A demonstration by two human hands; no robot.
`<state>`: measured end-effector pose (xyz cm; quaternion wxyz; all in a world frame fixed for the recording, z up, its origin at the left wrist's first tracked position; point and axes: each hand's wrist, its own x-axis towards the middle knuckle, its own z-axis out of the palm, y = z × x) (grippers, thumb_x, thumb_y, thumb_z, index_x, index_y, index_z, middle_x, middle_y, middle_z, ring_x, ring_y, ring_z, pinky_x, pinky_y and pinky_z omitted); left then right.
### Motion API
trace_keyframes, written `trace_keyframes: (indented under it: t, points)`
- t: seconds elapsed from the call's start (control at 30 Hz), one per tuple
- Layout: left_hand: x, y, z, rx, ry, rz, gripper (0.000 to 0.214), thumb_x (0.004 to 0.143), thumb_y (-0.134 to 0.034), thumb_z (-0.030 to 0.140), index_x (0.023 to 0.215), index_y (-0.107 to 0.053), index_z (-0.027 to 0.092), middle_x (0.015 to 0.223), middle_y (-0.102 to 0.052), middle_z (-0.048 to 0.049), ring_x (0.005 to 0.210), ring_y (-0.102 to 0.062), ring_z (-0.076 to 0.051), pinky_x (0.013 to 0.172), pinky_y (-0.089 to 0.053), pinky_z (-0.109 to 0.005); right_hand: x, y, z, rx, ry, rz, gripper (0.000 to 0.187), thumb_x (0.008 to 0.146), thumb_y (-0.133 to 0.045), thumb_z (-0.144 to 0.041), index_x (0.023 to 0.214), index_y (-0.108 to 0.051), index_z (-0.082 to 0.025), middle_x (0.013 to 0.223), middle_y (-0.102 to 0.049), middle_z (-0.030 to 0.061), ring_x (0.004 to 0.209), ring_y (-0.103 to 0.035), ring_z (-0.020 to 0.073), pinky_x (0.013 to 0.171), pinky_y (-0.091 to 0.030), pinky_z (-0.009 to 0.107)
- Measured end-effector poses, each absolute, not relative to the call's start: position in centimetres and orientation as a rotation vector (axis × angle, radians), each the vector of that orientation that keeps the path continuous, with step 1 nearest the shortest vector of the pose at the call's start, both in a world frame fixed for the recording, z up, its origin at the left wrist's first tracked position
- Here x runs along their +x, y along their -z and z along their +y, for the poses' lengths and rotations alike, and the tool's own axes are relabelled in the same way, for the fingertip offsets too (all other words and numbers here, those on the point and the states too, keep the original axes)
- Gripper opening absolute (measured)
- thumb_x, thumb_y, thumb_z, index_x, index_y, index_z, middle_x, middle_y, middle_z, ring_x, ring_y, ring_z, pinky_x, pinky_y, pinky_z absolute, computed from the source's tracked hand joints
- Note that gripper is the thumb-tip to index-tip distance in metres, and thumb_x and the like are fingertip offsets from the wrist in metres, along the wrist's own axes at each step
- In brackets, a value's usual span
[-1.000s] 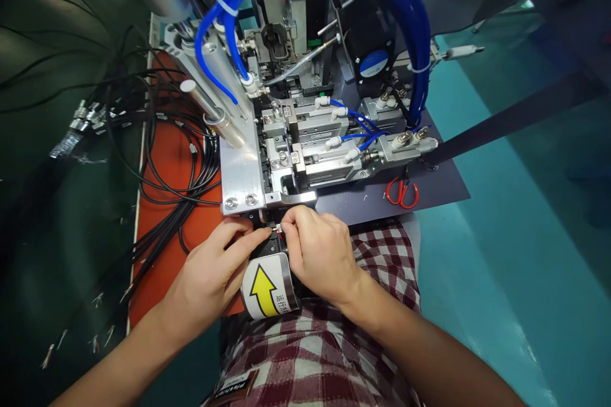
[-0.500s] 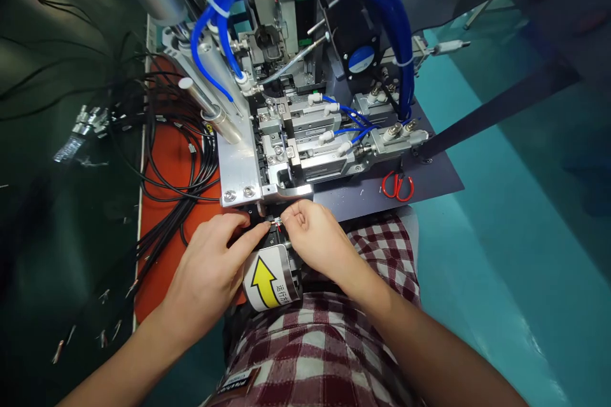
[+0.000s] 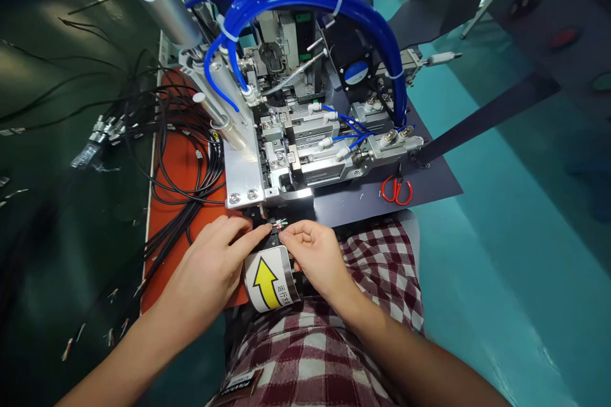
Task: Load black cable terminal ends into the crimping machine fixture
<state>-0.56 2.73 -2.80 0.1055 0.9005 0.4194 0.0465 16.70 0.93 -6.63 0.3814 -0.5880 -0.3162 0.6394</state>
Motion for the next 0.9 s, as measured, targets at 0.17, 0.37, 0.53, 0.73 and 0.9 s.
trace_keyframes:
  t: [0.17, 0.37, 0.53, 0.73, 0.9]
  points:
    - [-0.7, 2.8, 2.8, 2.636, -0.220, 1.156, 0.036, 0.082, -0.046, 0.001, 0.116, -0.054, 0.012, 0.103, -0.059, -0.0109, 0.088, -0.051, -0.025, 0.073, -0.046, -0.036, 17.2, 6.4, 0.8, -1.591, -1.139, -1.339, 0.013, 0.087, -0.054, -0.029, 0.079, -0.057, -0.020, 0.061, -0.052, -0.0024, 0.053, -0.047, 0.0124, 0.052, -0.036, 0.026]
    - [-0.6, 2.7, 2.9, 2.732, -0.259, 1.136, 0.029, 0.083, -0.046, 0.002, 0.110, -0.057, 0.009, 0.099, -0.061, -0.0120, 0.082, -0.050, -0.024, 0.070, -0.045, -0.037, 18.3, 6.3, 1.8, -1.496, -1.068, -1.574, 0.011, 0.091, -0.050, -0.024, 0.082, -0.055, -0.020, 0.064, -0.051, -0.0024, 0.057, -0.047, 0.0132, 0.057, -0.036, 0.027]
    - [-0.6, 2.9, 2.9, 2.774, -0.283, 1.131, 0.028, 0.083, -0.045, 0.001, 0.107, -0.058, 0.009, 0.097, -0.062, -0.0113, 0.081, -0.050, -0.024, 0.068, -0.043, -0.036, 18.3, 7.4, 2.3, -1.375, -1.427, -1.271, 0.014, 0.090, -0.052, -0.028, 0.079, -0.052, -0.021, 0.058, -0.041, -0.0068, 0.049, -0.035, 0.0097, 0.045, -0.028, 0.024]
    - [-0.5, 2.8, 3.0, 2.757, -0.287, 1.153, 0.029, 0.081, -0.045, -0.002, 0.102, -0.060, 0.010, 0.096, -0.063, -0.0110, 0.080, -0.051, -0.024, 0.068, -0.042, -0.036, 18.3, 7.7, 2.3, -1.340, -1.624, -1.040, 0.022, 0.088, -0.055, -0.038, 0.077, -0.052, -0.019, 0.051, -0.039, -0.0093, 0.041, -0.033, 0.0071, 0.041, -0.024, 0.022]
    - [-0.5, 2.9, 2.9, 2.754, -0.264, 1.167, 0.030, 0.079, -0.046, -0.002, 0.104, -0.060, 0.009, 0.095, -0.062, -0.0105, 0.081, -0.050, -0.024, 0.068, -0.041, -0.035, 18.0, 7.5, 2.5, -1.373, -1.574, -1.008, 0.025, 0.087, -0.055, -0.042, 0.080, -0.055, -0.018, 0.063, -0.053, -0.0047, 0.044, -0.045, 0.0078, 0.044, -0.033, 0.023]
